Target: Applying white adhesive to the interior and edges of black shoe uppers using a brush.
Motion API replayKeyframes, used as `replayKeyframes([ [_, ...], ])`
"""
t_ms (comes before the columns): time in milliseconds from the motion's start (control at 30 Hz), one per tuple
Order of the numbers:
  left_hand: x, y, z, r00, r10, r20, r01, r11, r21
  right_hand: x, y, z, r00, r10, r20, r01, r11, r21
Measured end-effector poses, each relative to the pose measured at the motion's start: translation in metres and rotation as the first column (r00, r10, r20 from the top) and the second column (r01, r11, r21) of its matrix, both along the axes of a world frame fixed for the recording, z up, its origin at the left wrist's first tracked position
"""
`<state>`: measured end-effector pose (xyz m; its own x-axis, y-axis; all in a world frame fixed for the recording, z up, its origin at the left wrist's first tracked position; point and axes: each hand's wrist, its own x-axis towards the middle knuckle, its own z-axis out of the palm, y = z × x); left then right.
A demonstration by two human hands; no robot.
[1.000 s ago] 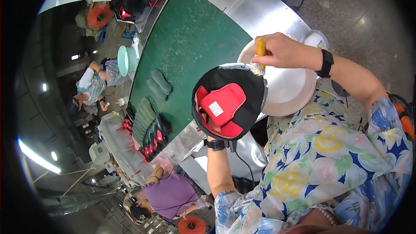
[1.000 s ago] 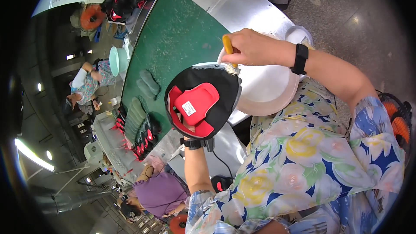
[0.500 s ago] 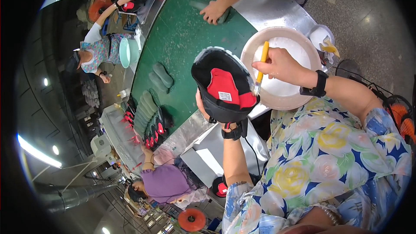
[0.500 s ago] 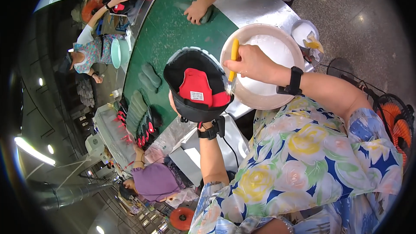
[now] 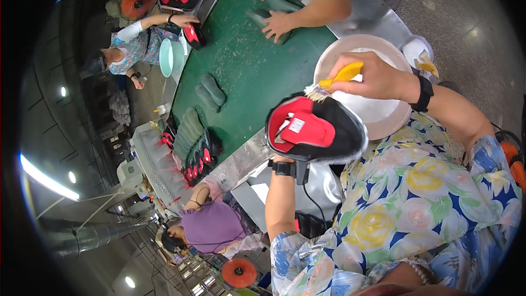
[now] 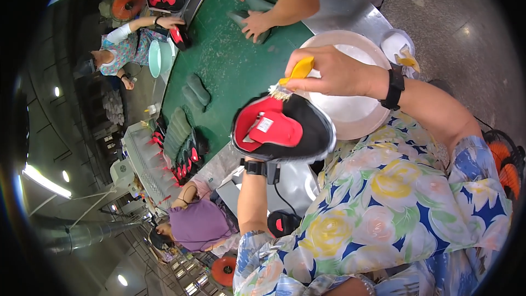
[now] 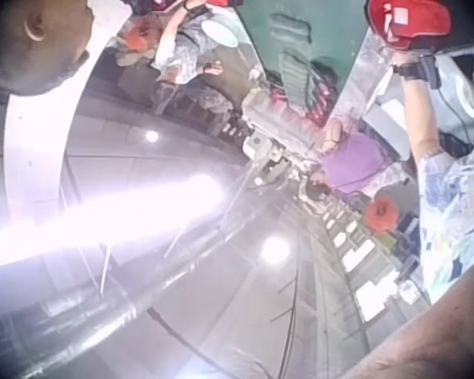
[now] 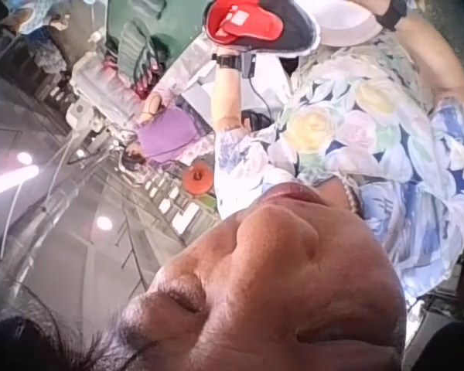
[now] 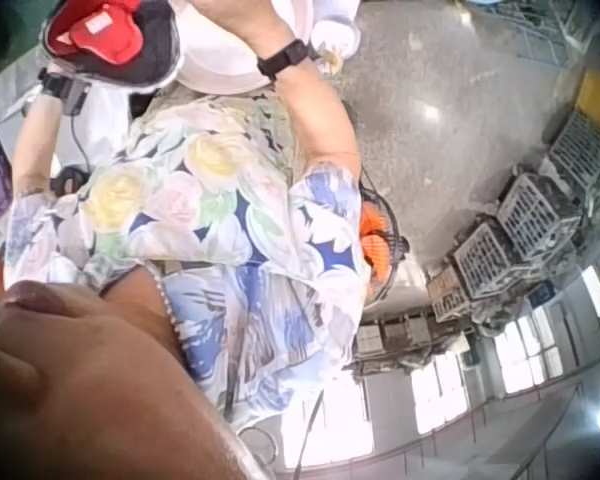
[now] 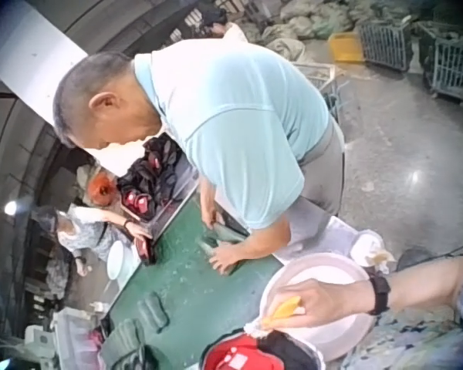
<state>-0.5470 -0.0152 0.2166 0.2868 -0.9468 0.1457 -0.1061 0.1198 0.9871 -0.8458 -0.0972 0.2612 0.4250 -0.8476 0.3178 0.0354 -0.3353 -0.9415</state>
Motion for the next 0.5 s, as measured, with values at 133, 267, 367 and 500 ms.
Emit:
replayKeyframes([
  [133, -0.022, 0.025, -0.017, 0.991, -0.038, -0.126, 0.048, 0.996, 0.075, 0.024, -0.006, 0.013, 0.98, 0.2, 0.012, -0.172, 0.869, -0.464],
  [267, -0.035, 0.046, -0.032, 0.966, -0.057, -0.251, 0.096, 0.985, 0.145, 0.055, -0.004, 0.012, 0.94, 0.34, -0.012, -0.263, 0.705, -0.658],
  [367, -0.034, 0.041, -0.038, 0.935, -0.061, -0.349, 0.134, 0.973, 0.187, 0.053, -0.018, 0.003, 0.964, 0.238, -0.118, -0.256, 0.716, -0.649],
  [500, -0.013, 0.049, -0.04, 0.886, -0.029, -0.463, 0.158, 0.957, 0.242, 0.04, -0.033, -0.013, 0.948, 0.204, -0.246, -0.287, 0.88, -0.377],
])
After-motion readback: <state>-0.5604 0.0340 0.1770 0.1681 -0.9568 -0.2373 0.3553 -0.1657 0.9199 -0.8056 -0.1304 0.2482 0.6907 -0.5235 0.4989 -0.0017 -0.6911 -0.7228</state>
